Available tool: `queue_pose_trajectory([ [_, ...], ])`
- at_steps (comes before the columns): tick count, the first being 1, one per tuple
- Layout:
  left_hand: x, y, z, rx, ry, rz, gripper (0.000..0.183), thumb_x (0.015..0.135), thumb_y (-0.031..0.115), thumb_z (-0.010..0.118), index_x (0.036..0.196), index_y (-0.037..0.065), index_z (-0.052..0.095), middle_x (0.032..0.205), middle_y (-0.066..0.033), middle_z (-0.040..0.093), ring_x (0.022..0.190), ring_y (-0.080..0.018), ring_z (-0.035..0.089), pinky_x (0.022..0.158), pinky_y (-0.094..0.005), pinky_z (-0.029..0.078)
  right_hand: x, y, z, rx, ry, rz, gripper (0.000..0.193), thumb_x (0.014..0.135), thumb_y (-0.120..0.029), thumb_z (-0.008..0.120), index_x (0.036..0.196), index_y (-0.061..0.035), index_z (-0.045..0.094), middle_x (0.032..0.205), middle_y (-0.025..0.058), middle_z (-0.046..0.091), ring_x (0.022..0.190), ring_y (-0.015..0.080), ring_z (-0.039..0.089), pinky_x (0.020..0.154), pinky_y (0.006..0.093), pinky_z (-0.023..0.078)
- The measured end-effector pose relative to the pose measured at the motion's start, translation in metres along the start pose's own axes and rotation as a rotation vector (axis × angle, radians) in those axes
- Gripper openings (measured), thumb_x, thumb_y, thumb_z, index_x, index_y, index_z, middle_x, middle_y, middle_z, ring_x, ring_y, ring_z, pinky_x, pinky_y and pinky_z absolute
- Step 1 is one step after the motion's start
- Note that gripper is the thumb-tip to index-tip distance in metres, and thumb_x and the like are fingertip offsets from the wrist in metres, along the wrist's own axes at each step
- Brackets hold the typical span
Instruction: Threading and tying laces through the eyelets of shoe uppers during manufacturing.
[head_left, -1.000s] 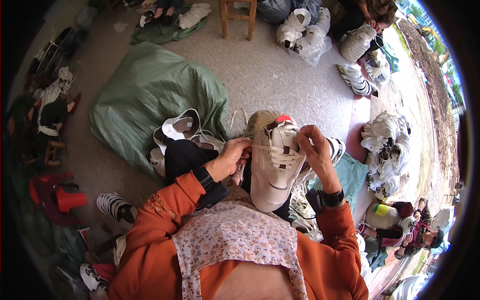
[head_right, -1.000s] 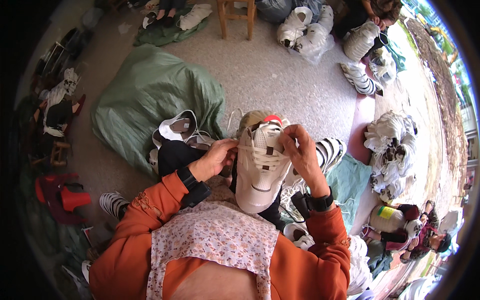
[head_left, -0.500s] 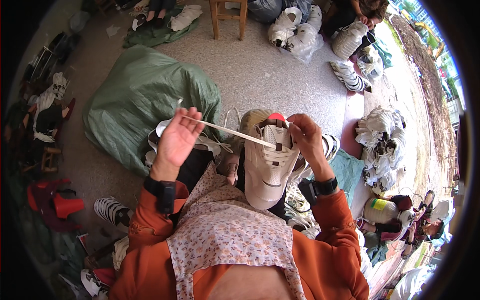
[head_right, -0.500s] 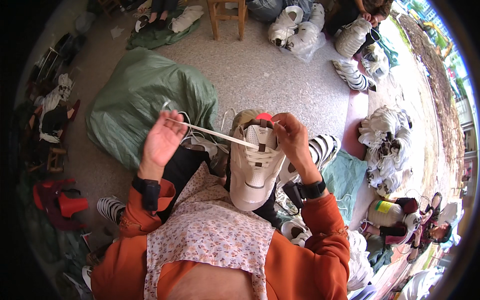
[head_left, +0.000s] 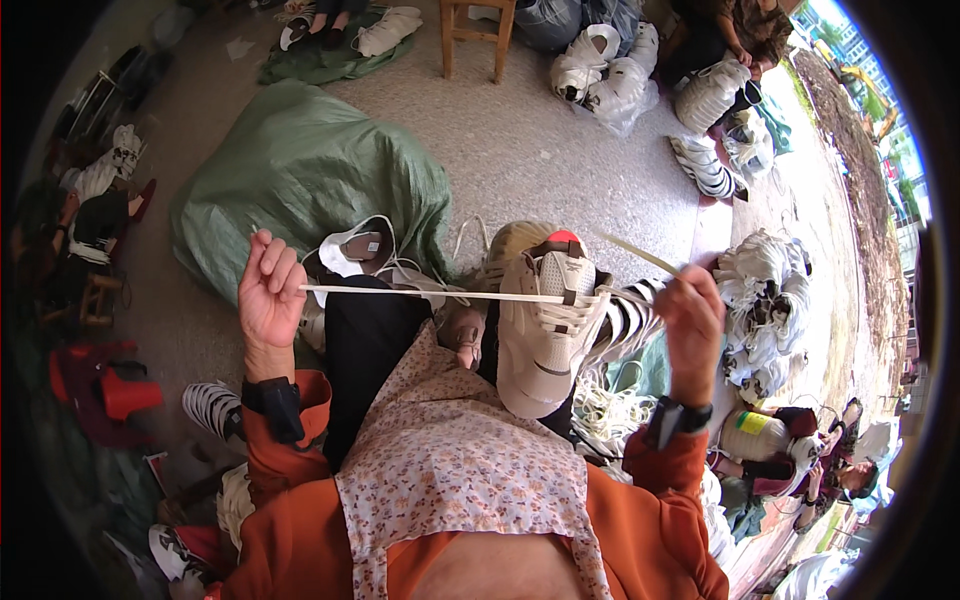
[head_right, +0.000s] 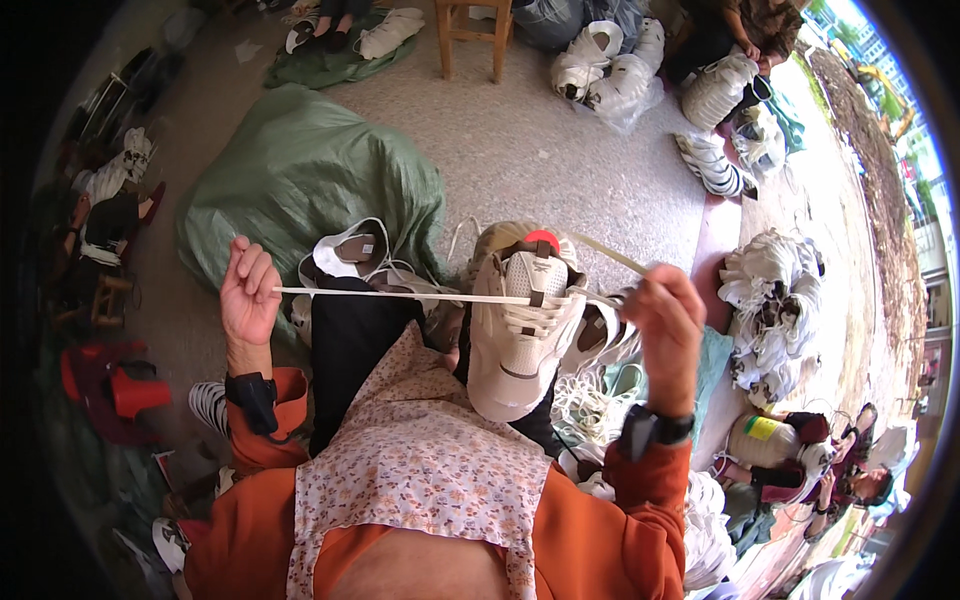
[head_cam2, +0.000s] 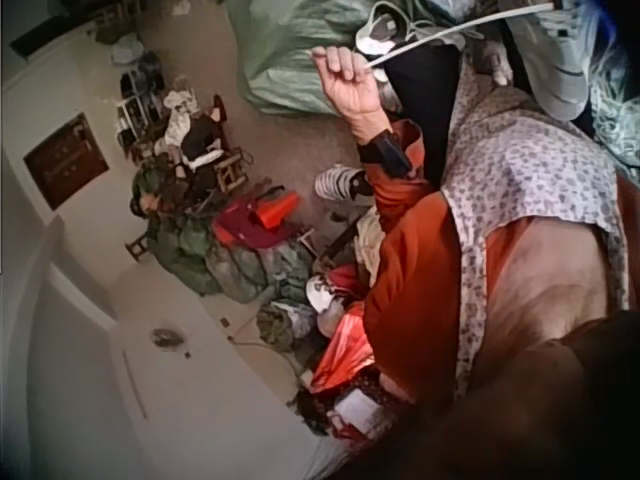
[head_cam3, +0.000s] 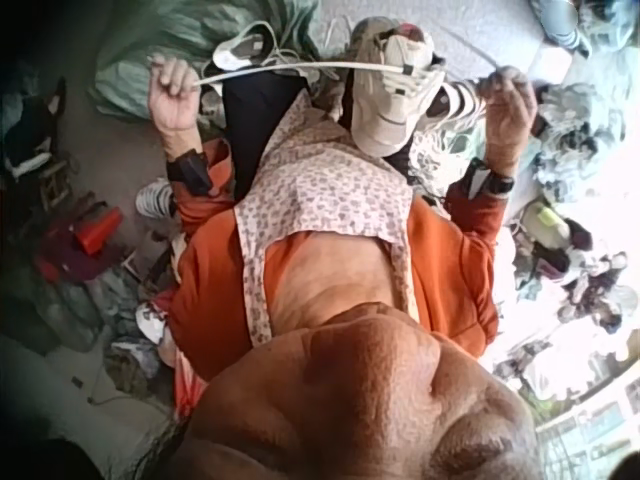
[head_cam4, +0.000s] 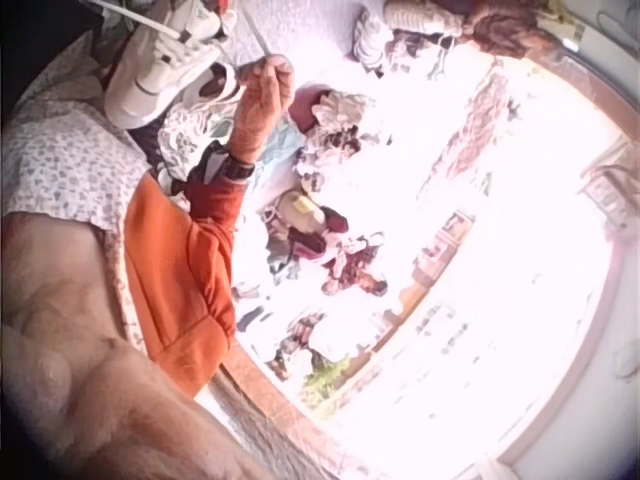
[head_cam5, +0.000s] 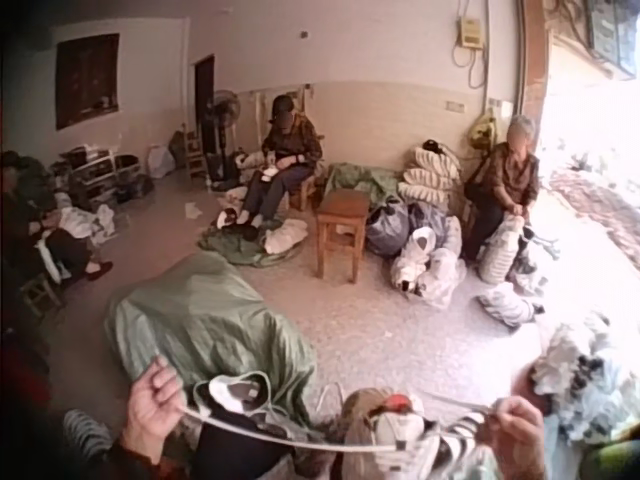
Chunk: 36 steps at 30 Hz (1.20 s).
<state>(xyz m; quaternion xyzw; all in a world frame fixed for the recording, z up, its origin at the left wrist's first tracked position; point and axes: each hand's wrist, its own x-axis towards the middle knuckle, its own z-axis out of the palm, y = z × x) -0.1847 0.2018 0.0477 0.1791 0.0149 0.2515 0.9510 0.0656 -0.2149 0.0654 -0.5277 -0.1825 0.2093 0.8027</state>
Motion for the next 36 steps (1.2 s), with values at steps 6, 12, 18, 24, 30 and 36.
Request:
queue_pose_trajectory([
  [6,0.000,-0.043,-0.003,0.805,0.207,-0.164,0.023,0.098,0.024,0.051,0.100,0.004,0.063,0.058,0.0072,0.038,0.045,-0.0005,0.026,0.040,-0.0183,0.020,-0.070,-0.043,-0.092,-0.113,0.188,-0.018,0.022,0.092,-0.016,0.052,0.108,-0.0010,0.057,0.077,0.0041,0.055,0.063,0.0130,0.052,0.060,0.0294,0.043],
  [12,0.024,-0.139,0.002,1.332,-0.314,-0.442,0.024,0.098,0.021,0.047,0.099,0.004,0.064,0.070,0.0043,0.052,0.063,-0.0032,0.046,0.057,-0.0189,0.040,-0.081,-0.012,-0.105,-1.760,0.545,0.274,0.021,0.093,-0.019,0.057,0.099,-0.0012,0.065,0.073,0.0065,0.065,0.062,0.0131,0.064,0.051,0.0259,0.048],
  [18,0.035,-0.186,0.014,1.582,-0.492,-0.296,0.023,0.091,0.018,0.050,0.085,0.001,0.064,0.079,-0.0089,0.061,0.075,-0.0187,0.058,0.071,-0.0308,0.046,-0.045,0.024,0.020,-0.608,-0.010,0.244,0.021,0.094,-0.012,0.057,0.111,-0.0007,0.060,0.066,0.0016,0.059,0.052,0.0050,0.052,0.044,0.0193,0.041],
  [24,0.038,-0.187,0.019,1.566,-0.450,-0.484,0.027,0.089,0.022,0.049,0.078,0.000,0.061,0.073,-0.0080,0.058,0.074,-0.0164,0.057,0.070,-0.0309,0.045,-0.011,0.038,0.082,-0.768,-0.224,0.412,0.026,0.091,-0.014,0.058,0.114,-0.0026,0.059,0.061,0.0032,0.059,0.049,0.0094,0.054,0.045,0.0252,0.041],
  [30,0.044,-0.188,0.017,1.452,-0.476,-0.497,0.028,0.088,0.022,0.049,0.076,-0.001,0.061,0.069,-0.0065,0.058,0.069,-0.0145,0.054,0.067,-0.0300,0.045,-0.002,0.052,0.084,-1.110,-0.269,0.183,0.018,0.089,-0.021,0.059,0.096,-0.0053,0.065,0.060,0.0129,0.062,0.053,0.0275,0.063,0.051,0.0363,0.047],
  [36,0.055,-0.191,0.018,1.476,-0.468,-0.509,0.029,0.080,0.024,0.052,0.068,0.000,0.062,0.064,-0.0066,0.058,0.066,-0.0142,0.055,0.063,-0.0301,0.044,-0.001,0.059,0.087,-1.255,-0.235,0.022,0.016,0.088,-0.020,0.059,0.091,-0.0058,0.065,0.065,0.0146,0.064,0.059,0.0339,0.064,0.053,0.0406,0.049],
])
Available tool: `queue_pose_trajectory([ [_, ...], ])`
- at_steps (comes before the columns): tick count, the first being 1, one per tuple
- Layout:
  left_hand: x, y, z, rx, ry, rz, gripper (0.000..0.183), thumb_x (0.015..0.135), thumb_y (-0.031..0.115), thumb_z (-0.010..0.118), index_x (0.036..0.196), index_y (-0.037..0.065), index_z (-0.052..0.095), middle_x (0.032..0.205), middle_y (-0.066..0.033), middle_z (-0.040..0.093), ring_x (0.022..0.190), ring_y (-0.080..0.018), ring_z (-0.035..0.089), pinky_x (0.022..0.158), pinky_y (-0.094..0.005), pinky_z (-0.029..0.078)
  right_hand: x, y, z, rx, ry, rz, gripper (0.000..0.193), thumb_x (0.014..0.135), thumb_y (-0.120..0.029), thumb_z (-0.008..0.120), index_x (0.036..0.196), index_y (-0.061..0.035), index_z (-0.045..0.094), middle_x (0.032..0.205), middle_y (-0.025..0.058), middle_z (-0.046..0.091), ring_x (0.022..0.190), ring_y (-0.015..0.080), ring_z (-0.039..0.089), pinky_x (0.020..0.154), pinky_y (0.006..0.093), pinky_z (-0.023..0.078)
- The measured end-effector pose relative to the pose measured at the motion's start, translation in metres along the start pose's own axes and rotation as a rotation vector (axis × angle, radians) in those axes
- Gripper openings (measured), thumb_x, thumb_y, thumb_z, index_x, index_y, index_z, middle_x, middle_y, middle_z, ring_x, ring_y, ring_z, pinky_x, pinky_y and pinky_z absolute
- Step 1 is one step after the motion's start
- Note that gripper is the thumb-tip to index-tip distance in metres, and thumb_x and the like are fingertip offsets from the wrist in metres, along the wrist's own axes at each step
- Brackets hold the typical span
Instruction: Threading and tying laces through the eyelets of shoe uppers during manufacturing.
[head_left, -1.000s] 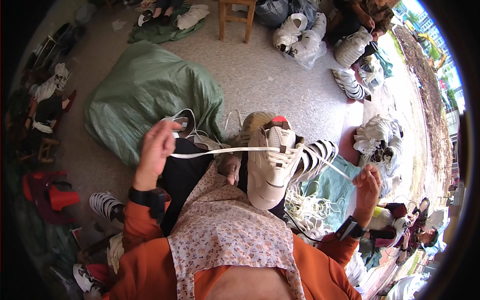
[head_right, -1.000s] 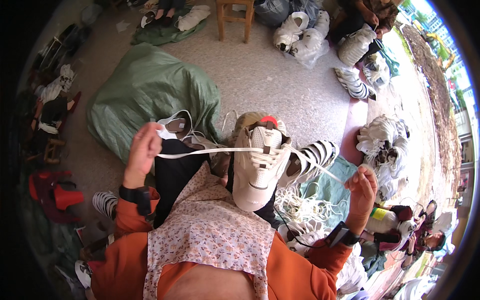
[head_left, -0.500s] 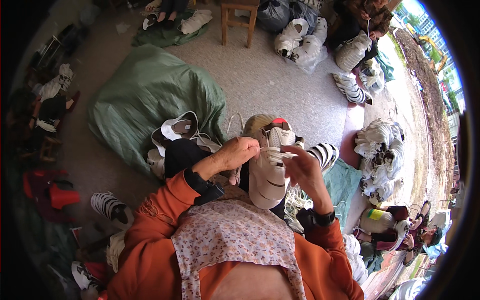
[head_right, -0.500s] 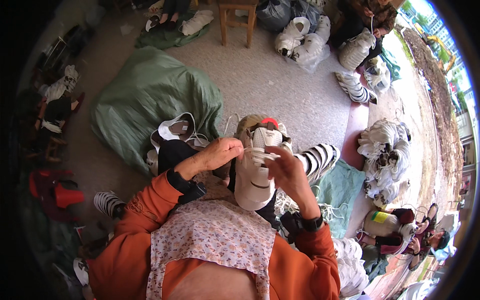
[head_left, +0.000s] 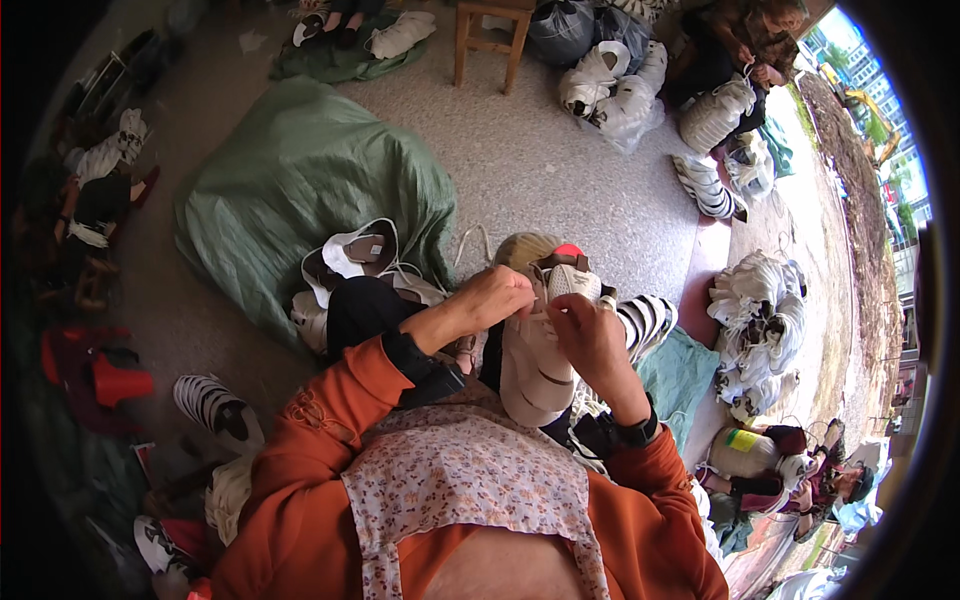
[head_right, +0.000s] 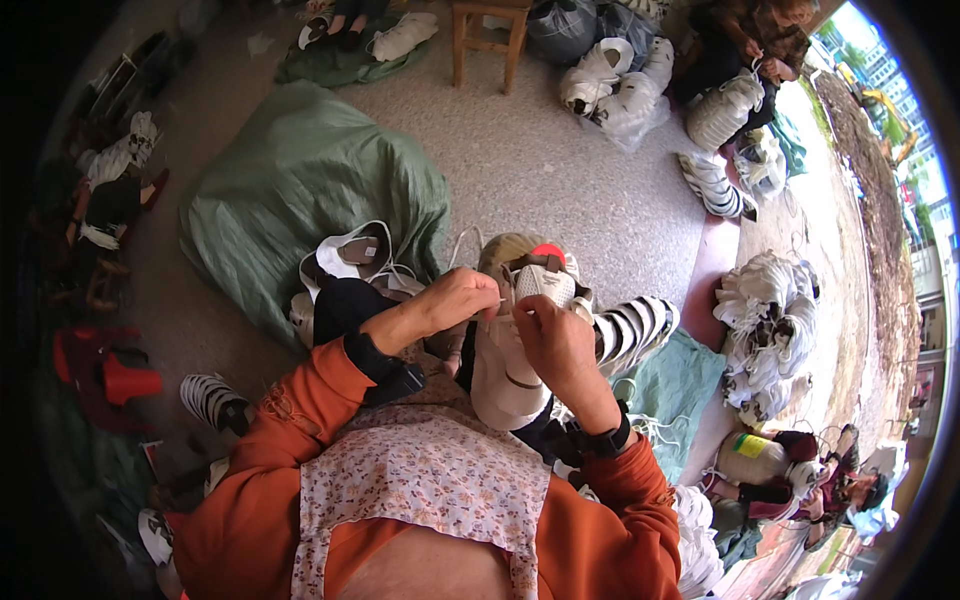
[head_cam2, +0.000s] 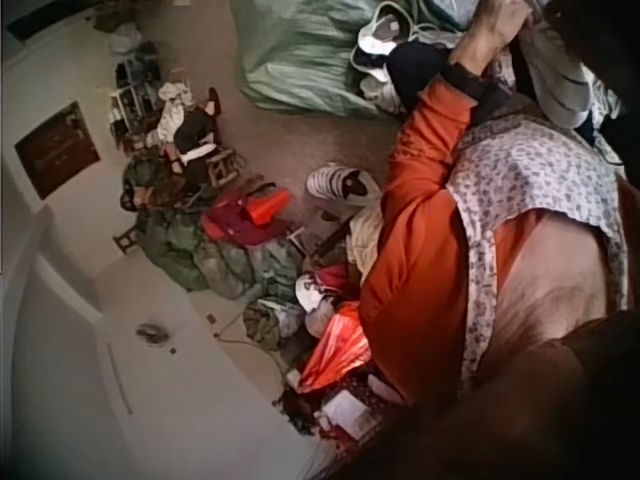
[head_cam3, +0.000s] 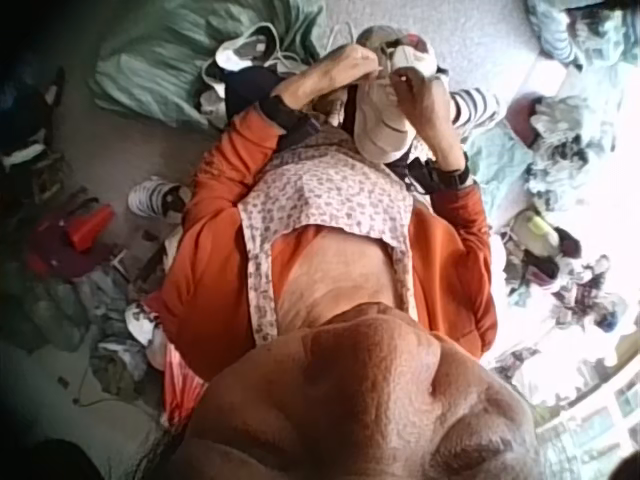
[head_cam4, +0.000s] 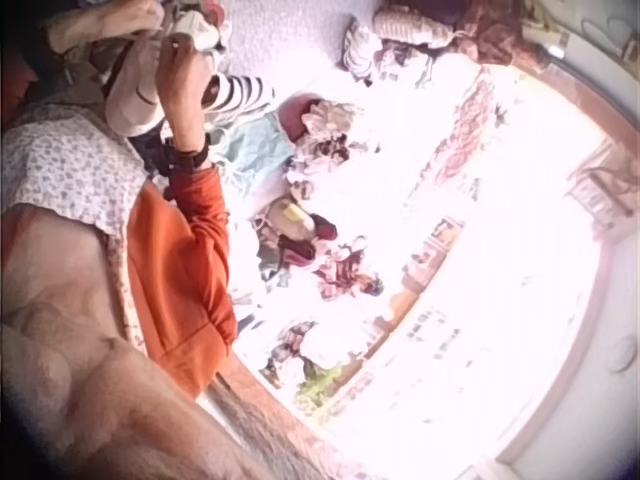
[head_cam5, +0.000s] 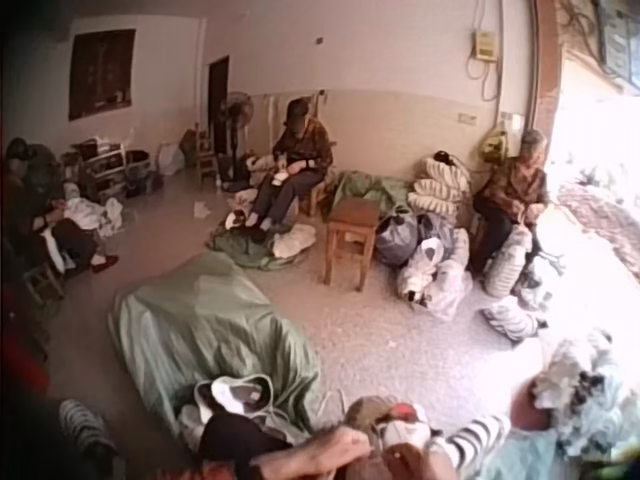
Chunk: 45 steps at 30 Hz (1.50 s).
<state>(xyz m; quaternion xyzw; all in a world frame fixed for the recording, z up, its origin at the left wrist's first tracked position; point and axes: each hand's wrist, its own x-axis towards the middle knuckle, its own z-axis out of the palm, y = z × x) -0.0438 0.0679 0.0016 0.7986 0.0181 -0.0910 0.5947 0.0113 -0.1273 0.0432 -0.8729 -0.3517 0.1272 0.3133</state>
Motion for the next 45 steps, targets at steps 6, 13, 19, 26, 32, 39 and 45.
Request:
queue_pose_trajectory([
  [6,0.009,0.008,0.012,0.116,0.096,-0.118,0.032,0.078,0.029,0.053,0.065,0.001,0.063,0.058,-0.0093,0.059,0.059,-0.0202,0.057,0.060,-0.0339,0.046,0.007,0.005,0.003,0.133,-0.079,0.006,0.013,0.086,-0.017,0.061,0.090,-0.0055,0.065,0.066,0.0138,0.065,0.059,0.0314,0.065,0.053,0.0389,0.049],
  [13,0.012,0.003,-0.019,0.350,0.154,0.159,0.043,0.071,0.016,0.076,0.110,0.008,0.059,0.100,-0.0069,0.058,0.086,-0.0169,0.058,0.074,-0.0311,0.048,0.011,-0.004,-0.018,-0.009,-0.166,-0.047,0.010,0.084,-0.015,0.063,0.090,-0.0078,0.067,0.070,0.0107,0.065,0.062,0.0301,0.065,0.055,0.0380,0.049],
  [19,0.030,0.008,-0.040,-0.042,-0.280,0.134,0.042,0.070,0.009,0.077,0.106,0.006,0.057,0.093,-0.0020,0.059,0.082,-0.0115,0.056,0.070,-0.0283,0.047,0.035,0.002,-0.019,-0.022,-0.079,-0.320,0.007,0.078,-0.007,0.066,0.085,-0.0060,0.066,0.081,0.0109,0.059,0.072,0.0323,0.062,0.062,0.0387,0.050],
  [26,0.036,0.000,-0.036,-0.018,-0.306,0.208,0.029,0.068,0.007,0.079,0.087,0.006,0.056,0.082,0.0016,0.057,0.080,-0.0102,0.053,0.070,-0.0265,0.044,0.051,0.021,-0.018,0.205,-0.282,-0.171,0.010,0.077,-0.010,0.068,0.086,-0.0071,0.066,0.084,0.0085,0.061,0.077,0.0304,0.063,0.066,0.0364,0.050],
  [32,0.036,-0.010,-0.032,-0.106,-0.299,0.173,0.030,0.066,0.005,0.080,0.082,0.006,0.054,0.079,0.0026,0.054,0.079,-0.0102,0.051,0.072,-0.0264,0.043,0.051,0.017,-0.015,0.017,-0.277,-0.304,0.011,0.078,-0.004,0.067,0.089,-0.0045,0.067,0.086,0.0065,0.056,0.076,0.0208,0.059,0.068,0.0314,0.048],
  [39,0.031,-0.004,-0.030,-0.195,-0.303,0.195,0.030,0.067,0.007,0.081,0.079,0.006,0.054,0.084,0.0030,0.053,0.081,-0.0088,0.050,0.071,-0.0256,0.043,0.051,0.030,-0.002,0.244,-0.168,-0.309,0.003,0.081,-0.012,0.065,0.083,-0.0091,0.064,0.082,0.0043,0.057,0.072,0.0203,0.059,0.064,0.0324,0.047],
  [45,0.017,0.022,-0.020,-0.015,-0.229,0.146,0.031,0.070,0.022,0.082,0.092,0.009,0.065,0.092,0.0011,0.051,0.076,-0.0091,0.051,0.067,-0.0263,0.044,0.047,0.025,-0.025,0.956,-0.106,0.241,0.018,0.094,-0.025,0.058,0.098,-0.0070,0.060,0.070,-0.0007,0.056,0.057,0.0060,0.050,0.049,0.0206,0.039],
])
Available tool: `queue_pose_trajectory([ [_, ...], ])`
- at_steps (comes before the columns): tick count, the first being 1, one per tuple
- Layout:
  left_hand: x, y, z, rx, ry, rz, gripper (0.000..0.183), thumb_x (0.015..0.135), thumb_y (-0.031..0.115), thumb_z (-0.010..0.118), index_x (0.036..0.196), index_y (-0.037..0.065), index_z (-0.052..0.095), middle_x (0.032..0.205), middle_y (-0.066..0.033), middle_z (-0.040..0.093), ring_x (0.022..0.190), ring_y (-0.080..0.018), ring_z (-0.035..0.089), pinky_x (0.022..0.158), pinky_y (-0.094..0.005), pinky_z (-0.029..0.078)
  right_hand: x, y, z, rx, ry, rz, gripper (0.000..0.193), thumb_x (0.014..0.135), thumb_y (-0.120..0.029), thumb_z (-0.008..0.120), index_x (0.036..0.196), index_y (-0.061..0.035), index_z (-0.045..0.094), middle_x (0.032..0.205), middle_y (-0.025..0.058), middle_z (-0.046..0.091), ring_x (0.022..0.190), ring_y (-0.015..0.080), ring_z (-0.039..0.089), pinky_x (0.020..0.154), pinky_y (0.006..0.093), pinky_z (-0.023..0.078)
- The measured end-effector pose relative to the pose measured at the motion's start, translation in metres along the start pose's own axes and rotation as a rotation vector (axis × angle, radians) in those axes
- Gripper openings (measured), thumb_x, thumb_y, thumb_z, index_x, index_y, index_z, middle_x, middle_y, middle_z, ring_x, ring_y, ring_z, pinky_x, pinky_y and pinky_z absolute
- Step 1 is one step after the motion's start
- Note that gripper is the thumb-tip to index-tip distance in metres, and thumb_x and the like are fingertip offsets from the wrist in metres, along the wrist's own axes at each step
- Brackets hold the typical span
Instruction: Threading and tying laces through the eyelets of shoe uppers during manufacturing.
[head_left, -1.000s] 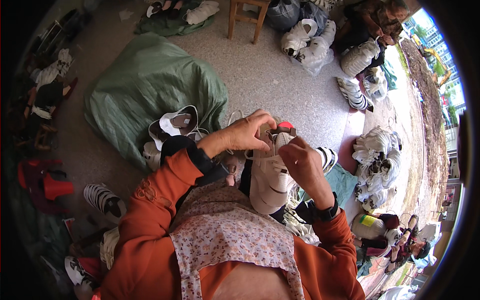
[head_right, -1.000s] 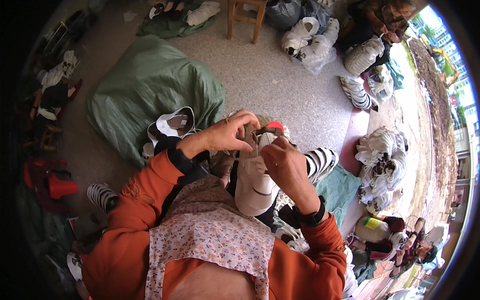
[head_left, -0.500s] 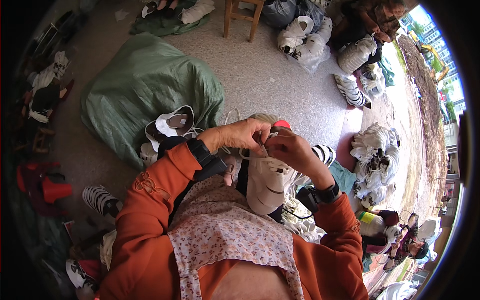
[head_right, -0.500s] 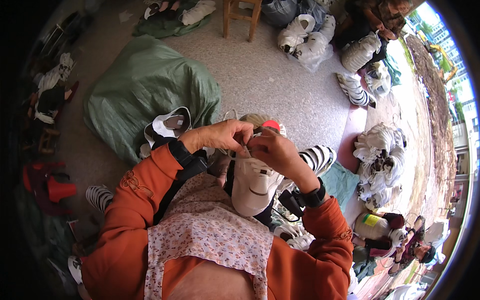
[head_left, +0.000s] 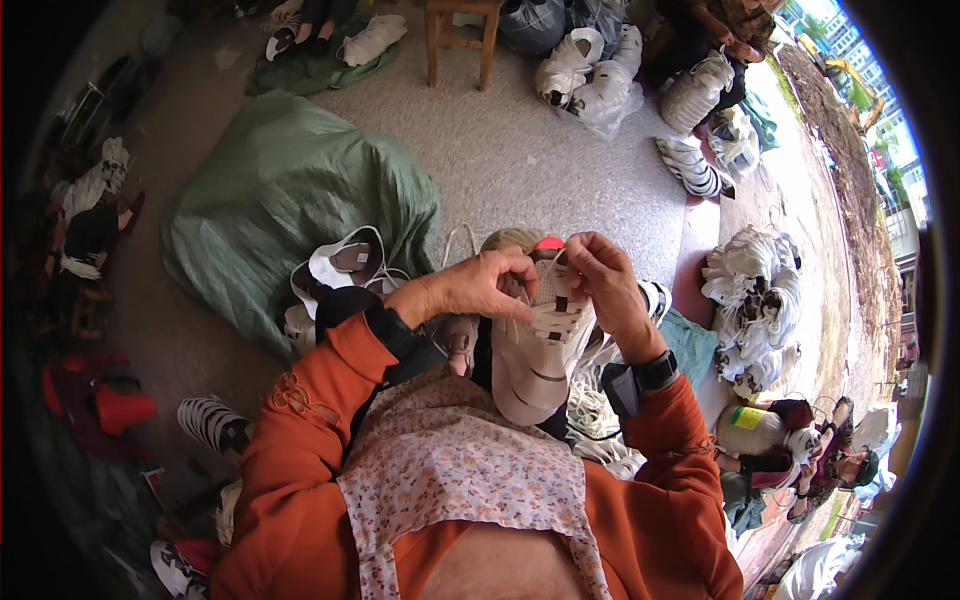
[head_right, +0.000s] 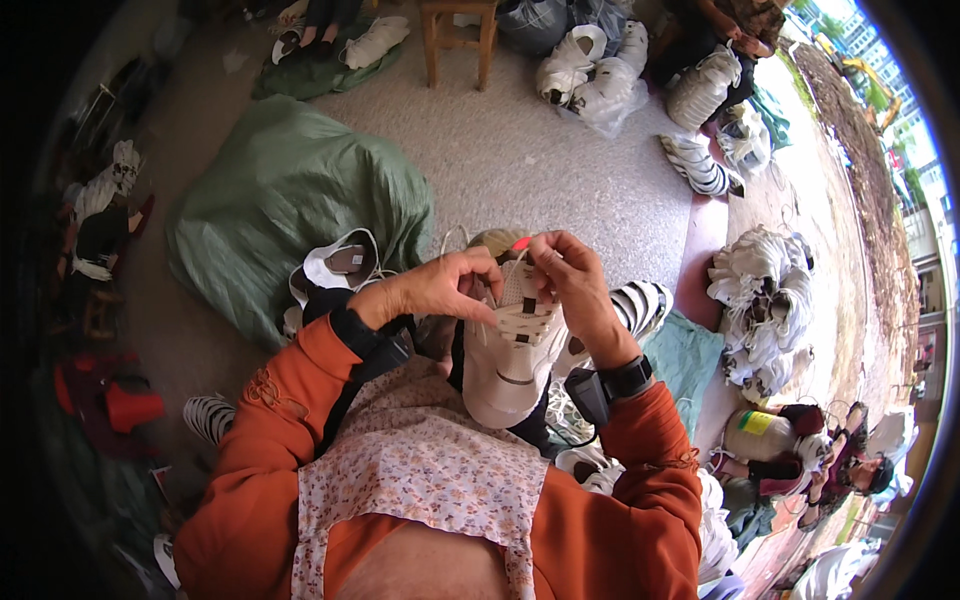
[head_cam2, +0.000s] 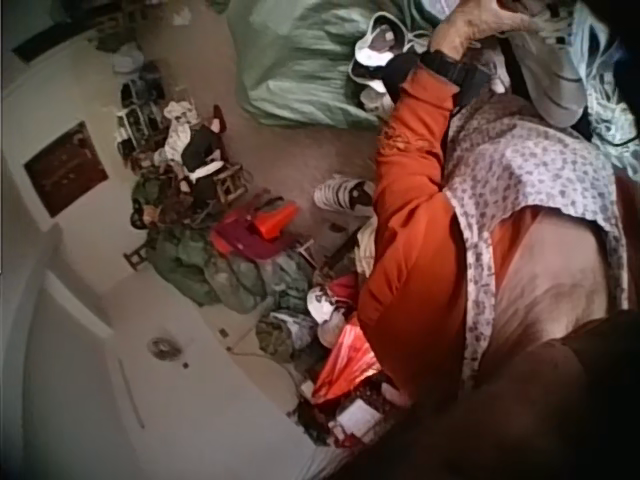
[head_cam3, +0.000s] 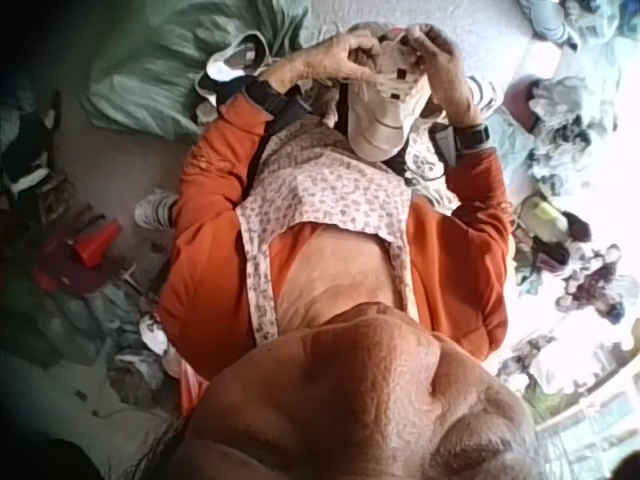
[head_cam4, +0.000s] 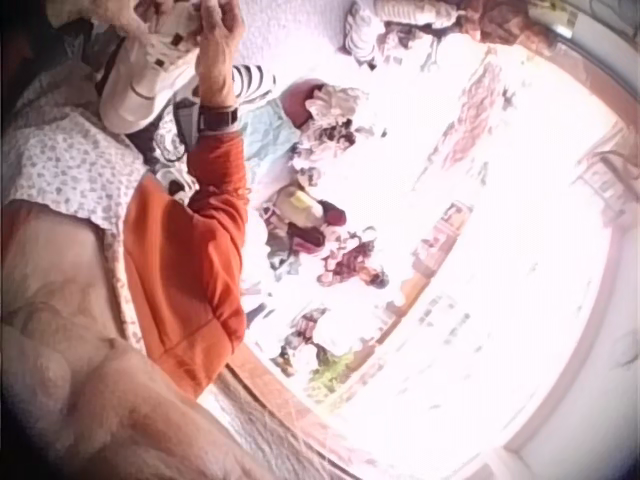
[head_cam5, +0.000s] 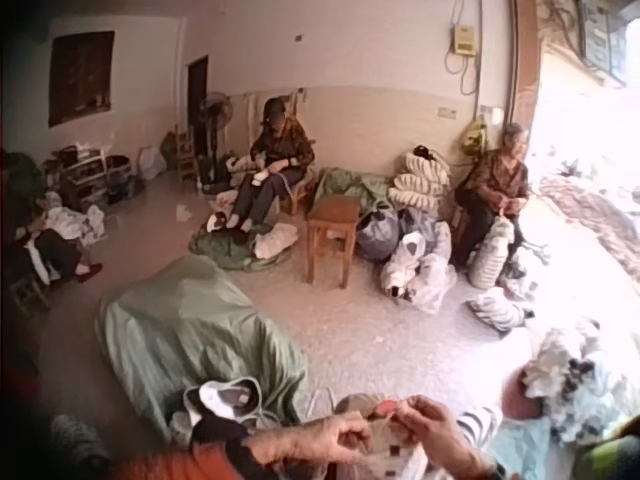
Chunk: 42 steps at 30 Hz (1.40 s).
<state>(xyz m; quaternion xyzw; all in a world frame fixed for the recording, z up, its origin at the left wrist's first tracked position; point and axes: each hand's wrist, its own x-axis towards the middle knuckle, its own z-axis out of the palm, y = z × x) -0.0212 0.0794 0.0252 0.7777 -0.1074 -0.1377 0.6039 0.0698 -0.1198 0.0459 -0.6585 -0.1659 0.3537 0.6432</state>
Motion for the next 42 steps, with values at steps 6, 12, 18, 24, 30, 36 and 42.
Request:
queue_pose_trajectory([
  [6,0.000,0.015,0.020,0.451,0.180,0.031,0.024,0.069,0.024,0.079,0.080,0.008,0.066,0.093,-0.0049,0.052,0.089,-0.0224,0.055,0.079,-0.0323,0.045,-0.009,-0.013,0.011,0.251,0.034,0.038,0.026,0.099,-0.031,0.048,0.097,-0.0058,0.055,0.068,0.0011,0.056,0.051,0.0070,0.050,0.045,0.0182,0.040],
  [12,0.002,0.008,0.018,0.359,0.182,0.148,0.018,0.069,0.021,0.079,0.076,0.009,0.067,0.096,-0.0023,0.051,0.104,-0.0210,0.046,0.095,-0.0345,0.035,0.001,0.003,-0.019,0.614,0.080,0.093,0.023,0.100,-0.027,0.047,0.089,-0.0072,0.052,0.072,0.0014,0.055,0.051,0.0096,0.046,0.047,0.0238,0.039],
  [18,0.003,0.016,0.001,0.231,-0.037,0.037,0.024,0.069,0.027,0.082,0.074,0.009,0.066,0.101,-0.0016,0.050,0.109,-0.0193,0.042,0.099,-0.0346,0.032,0.007,0.003,-0.104,0.950,0.066,-0.046,0.025,0.101,-0.022,0.043,0.078,-0.0124,0.043,0.064,-0.0040,0.039,0.050,0.0060,0.031,0.045,0.0198,0.028],
  [24,0.008,0.025,0.000,0.284,-0.112,0.037,0.026,0.071,0.028,0.081,0.079,0.008,0.067,0.103,-0.0020,0.050,0.109,-0.0191,0.042,0.097,-0.0340,0.033,-0.020,-0.020,-0.190,1.153,0.151,-0.194,0.023,0.101,-0.014,0.041,0.079,-0.0079,0.043,0.062,-0.0022,0.038,0.046,0.0065,0.026,0.043,0.0230,0.024],
  [30,0.012,0.030,0.007,0.221,-0.074,-0.048,0.026,0.077,0.023,0.077,0.096,0.008,0.068,0.101,-0.0023,0.050,0.093,-0.0148,0.048,0.083,-0.0278,0.041,-0.041,-0.018,-0.221,1.201,0.256,-0.320,0.018,0.101,-0.010,0.040,0.083,-0.0068,0.042,0.064,-0.0010,0.041,0.045,0.0057,0.027,0.041,0.0211,0.027],
  [36,0.022,0.029,0.015,0.123,0.078,-0.013,0.016,0.083,0.011,0.069,0.098,0.005,0.067,0.086,0.0013,0.054,0.073,-0.0081,0.049,0.068,-0.0209,0.042,-0.045,0.004,-0.189,1.090,0.388,-0.264,0.014,0.099,-0.014,0.046,0.093,-0.0035,0.051,0.070,-0.0002,0.049,0.051,0.0062,0.033,0.046,0.0196,0.031],
  [42,0.048,0.040,0.038,0.355,0.242,0.399,0.017,0.089,0.005,0.061,0.106,0.005,0.064,0.091,-0.0009,0.063,0.079,-0.0097,0.058,0.069,-0.0250,0.048,-0.082,-0.025,-0.156,0.533,0.480,-0.314,0.030,0.095,-0.004,0.049,0.124,0.0045,0.050,0.107,0.0116,0.064,0.082,0.0141,0.065,0.074,0.0265,0.058],
])
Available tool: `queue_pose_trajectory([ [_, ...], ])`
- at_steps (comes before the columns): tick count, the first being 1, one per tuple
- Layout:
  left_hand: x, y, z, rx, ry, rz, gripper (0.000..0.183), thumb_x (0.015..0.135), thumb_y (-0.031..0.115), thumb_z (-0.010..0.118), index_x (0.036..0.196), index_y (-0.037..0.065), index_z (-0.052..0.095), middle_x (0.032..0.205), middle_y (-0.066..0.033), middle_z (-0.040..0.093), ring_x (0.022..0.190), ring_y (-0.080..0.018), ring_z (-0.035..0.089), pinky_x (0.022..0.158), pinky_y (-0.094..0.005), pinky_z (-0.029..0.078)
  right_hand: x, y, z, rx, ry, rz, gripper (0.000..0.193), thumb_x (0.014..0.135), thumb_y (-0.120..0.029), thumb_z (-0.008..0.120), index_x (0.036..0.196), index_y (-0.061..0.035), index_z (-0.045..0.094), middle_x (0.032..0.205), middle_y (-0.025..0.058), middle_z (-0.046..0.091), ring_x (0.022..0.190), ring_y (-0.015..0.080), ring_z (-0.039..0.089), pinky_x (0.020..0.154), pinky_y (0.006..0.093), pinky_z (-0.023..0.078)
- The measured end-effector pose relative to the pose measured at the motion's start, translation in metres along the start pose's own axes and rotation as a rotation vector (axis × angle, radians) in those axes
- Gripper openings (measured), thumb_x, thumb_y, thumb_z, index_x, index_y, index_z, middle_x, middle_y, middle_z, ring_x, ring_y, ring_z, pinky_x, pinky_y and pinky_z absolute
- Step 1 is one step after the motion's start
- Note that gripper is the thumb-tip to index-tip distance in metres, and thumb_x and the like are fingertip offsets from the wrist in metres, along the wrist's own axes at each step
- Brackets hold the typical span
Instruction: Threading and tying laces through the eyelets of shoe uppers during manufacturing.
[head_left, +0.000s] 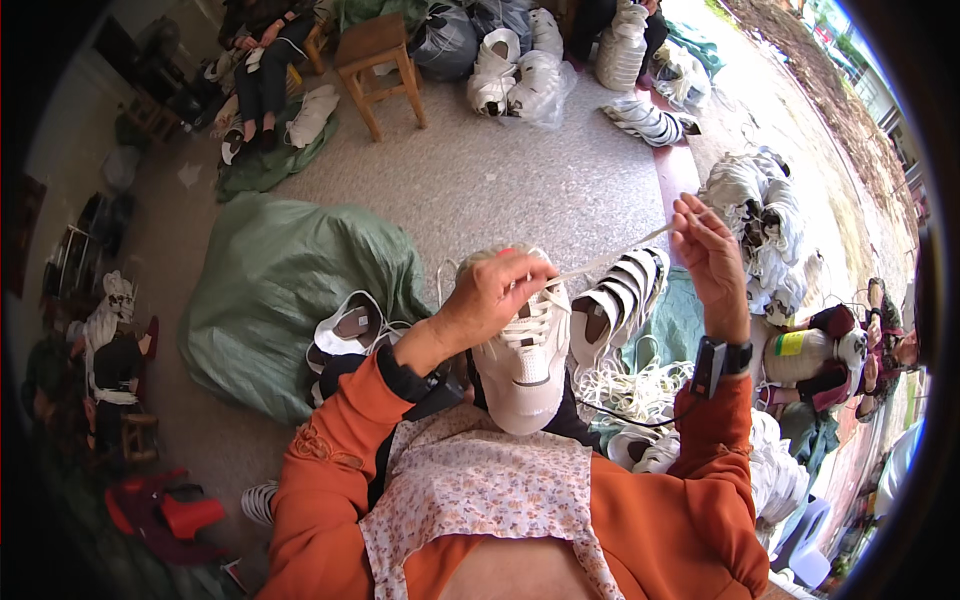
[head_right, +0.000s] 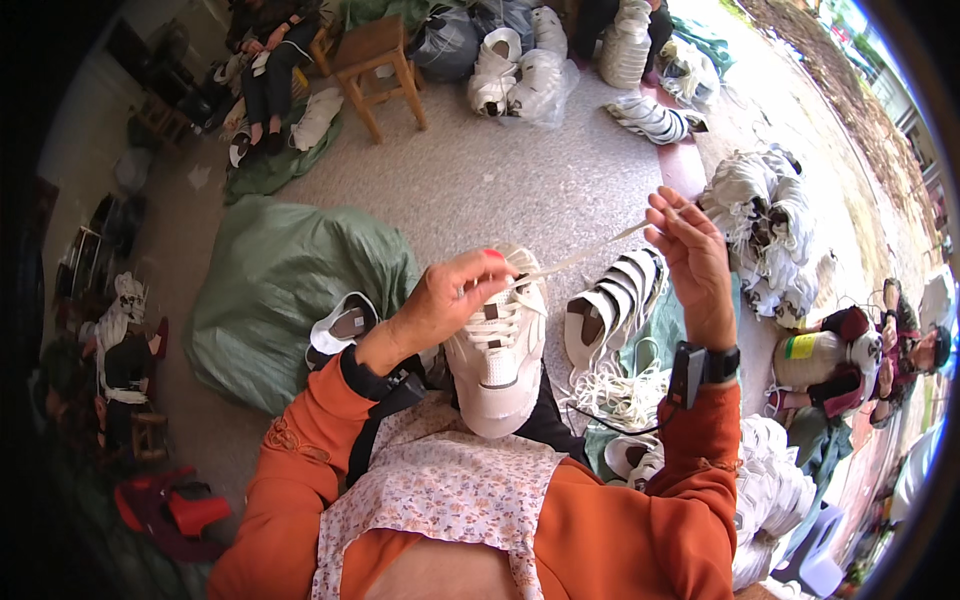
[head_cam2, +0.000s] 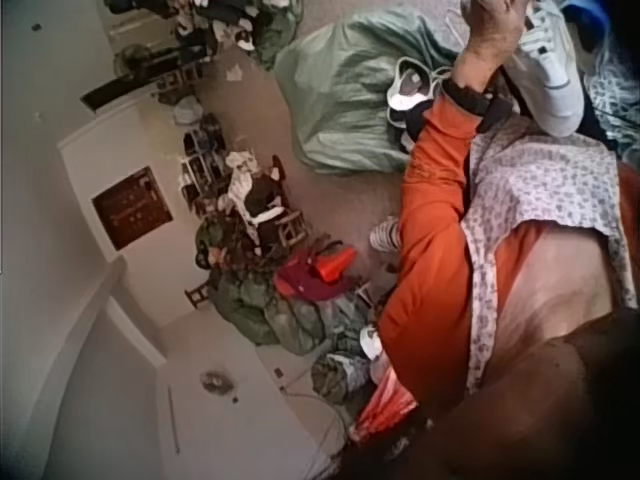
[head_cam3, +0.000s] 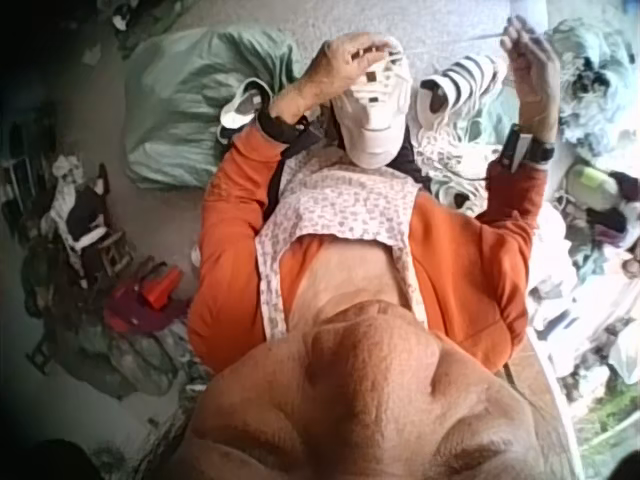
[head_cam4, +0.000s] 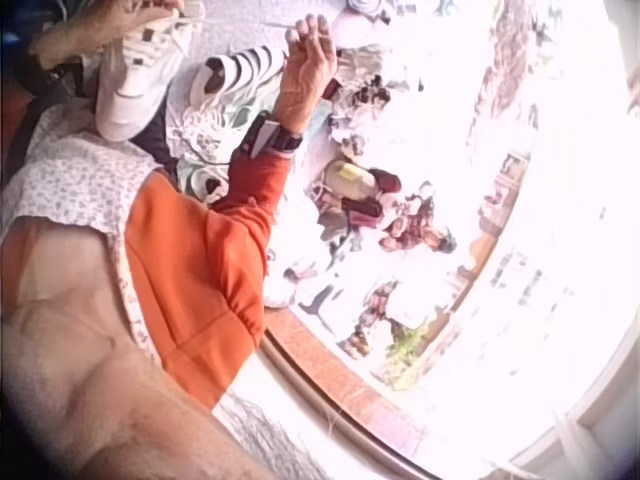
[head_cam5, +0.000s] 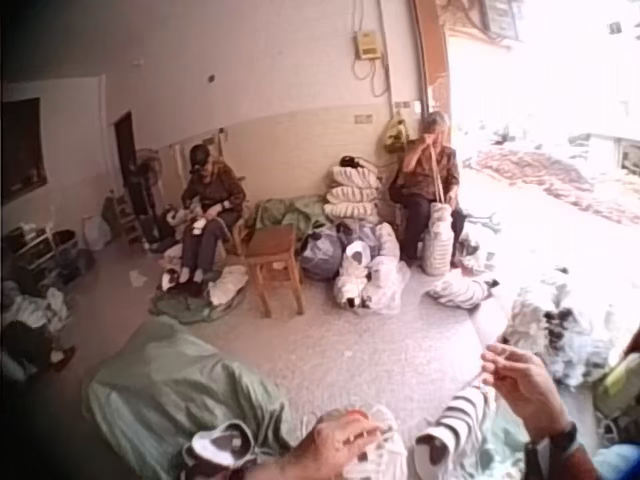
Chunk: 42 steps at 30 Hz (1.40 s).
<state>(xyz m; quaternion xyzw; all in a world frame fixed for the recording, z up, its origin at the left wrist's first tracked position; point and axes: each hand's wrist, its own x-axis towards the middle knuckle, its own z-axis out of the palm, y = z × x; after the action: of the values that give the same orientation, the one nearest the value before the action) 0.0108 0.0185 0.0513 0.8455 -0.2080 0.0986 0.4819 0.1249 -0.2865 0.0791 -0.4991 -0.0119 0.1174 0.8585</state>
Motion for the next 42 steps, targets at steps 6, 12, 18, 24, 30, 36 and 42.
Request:
queue_pose_trajectory([
  [6,0.031,-0.013,-0.008,-0.317,-0.025,-0.292,0.018,0.089,0.008,0.060,0.106,0.006,0.065,0.098,-0.0036,0.062,0.086,-0.0122,0.058,0.076,-0.0243,0.049,-0.074,-0.049,0.040,-0.267,-0.358,-0.317,0.031,0.095,-0.010,0.051,0.122,0.0044,0.053,0.099,0.0212,0.066,0.058,0.0209,0.063,0.051,0.0282,0.052],
  [12,0.026,-0.019,0.021,0.227,-0.363,0.111,0.016,0.078,0.016,0.069,0.092,0.010,0.066,0.102,-0.0080,0.055,0.098,-0.0245,0.053,0.088,-0.0361,0.044,-0.098,-0.046,0.078,-0.463,-0.637,-0.485,0.023,0.095,-0.011,0.053,0.112,0.0021,0.062,0.091,0.0224,0.068,0.059,0.0230,0.066,0.054,0.0300,0.053],
  [18,0.027,-0.013,0.025,0.113,-0.368,0.109,0.016,0.083,0.016,0.064,0.095,0.007,0.058,0.099,-0.0092,0.053,0.098,-0.0247,0.052,0.087,-0.0373,0.041,-0.083,-0.030,0.087,-0.646,-0.102,-0.675,0.029,0.098,-0.015,0.050,0.118,0.0023,0.059,0.088,0.0119,0.068,0.067,0.0118,0.061,0.061,0.0236,0.047],
  [24,0.022,-0.008,0.008,-0.658,-0.426,-0.434,0.025,0.098,0.028,0.052,0.106,0.005,0.051,0.074,0.0041,0.048,0.068,-0.0049,0.047,0.064,-0.0208,0.040,-0.066,-0.025,0.066,-0.342,-0.125,-0.511,0.032,0.099,-0.010,0.044,0.124,0.0065,0.052,0.089,0.0131,0.067,0.067,0.0143,0.062,0.059,0.0243,0.049],
  [30,0.021,0.021,-0.025,-0.944,-0.421,-0.384,0.032,0.095,0.023,0.058,0.120,0.004,0.049,0.087,0.0024,0.053,0.078,-0.0039,0.050,0.071,-0.0200,0.045,-0.011,0.005,0.042,-0.086,-0.042,-0.157,0.039,0.098,-0.013,0.045,0.131,0.0071,0.042,0.102,0.0157,0.064,0.078,0.0170,0.066,0.064,0.0260,0.055],
  [36,0.029,0.068,-0.057,-0.873,-0.220,-0.220,0.025,0.096,0.020,0.056,0.115,0.003,0.057,0.074,0.0072,0.045,0.064,-0.0006,0.038,0.057,-0.0161,0.030,-0.019,0.068,0.043,-0.688,-0.154,0.016,0.017,0.093,-0.017,0.060,0.097,-0.0014,0.065,0.084,0.0022,0.063,0.062,0.0077,0.057,0.052,0.0207,0.046],
  [42,0.035,0.088,-0.062,-0.888,-0.402,-0.101,0.024,0.097,0.017,0.054,0.111,-0.002,0.059,0.073,0.0047,0.046,0.064,-0.0033,0.040,0.058,-0.0182,0.033,-0.023,0.079,0.091,-0.988,-0.546,-0.308,0.019,0.079,-0.013,0.071,0.093,-0.0022,0.065,0.089,0.0085,0.063,0.075,0.0204,0.061,0.066,0.0314,0.048],
])
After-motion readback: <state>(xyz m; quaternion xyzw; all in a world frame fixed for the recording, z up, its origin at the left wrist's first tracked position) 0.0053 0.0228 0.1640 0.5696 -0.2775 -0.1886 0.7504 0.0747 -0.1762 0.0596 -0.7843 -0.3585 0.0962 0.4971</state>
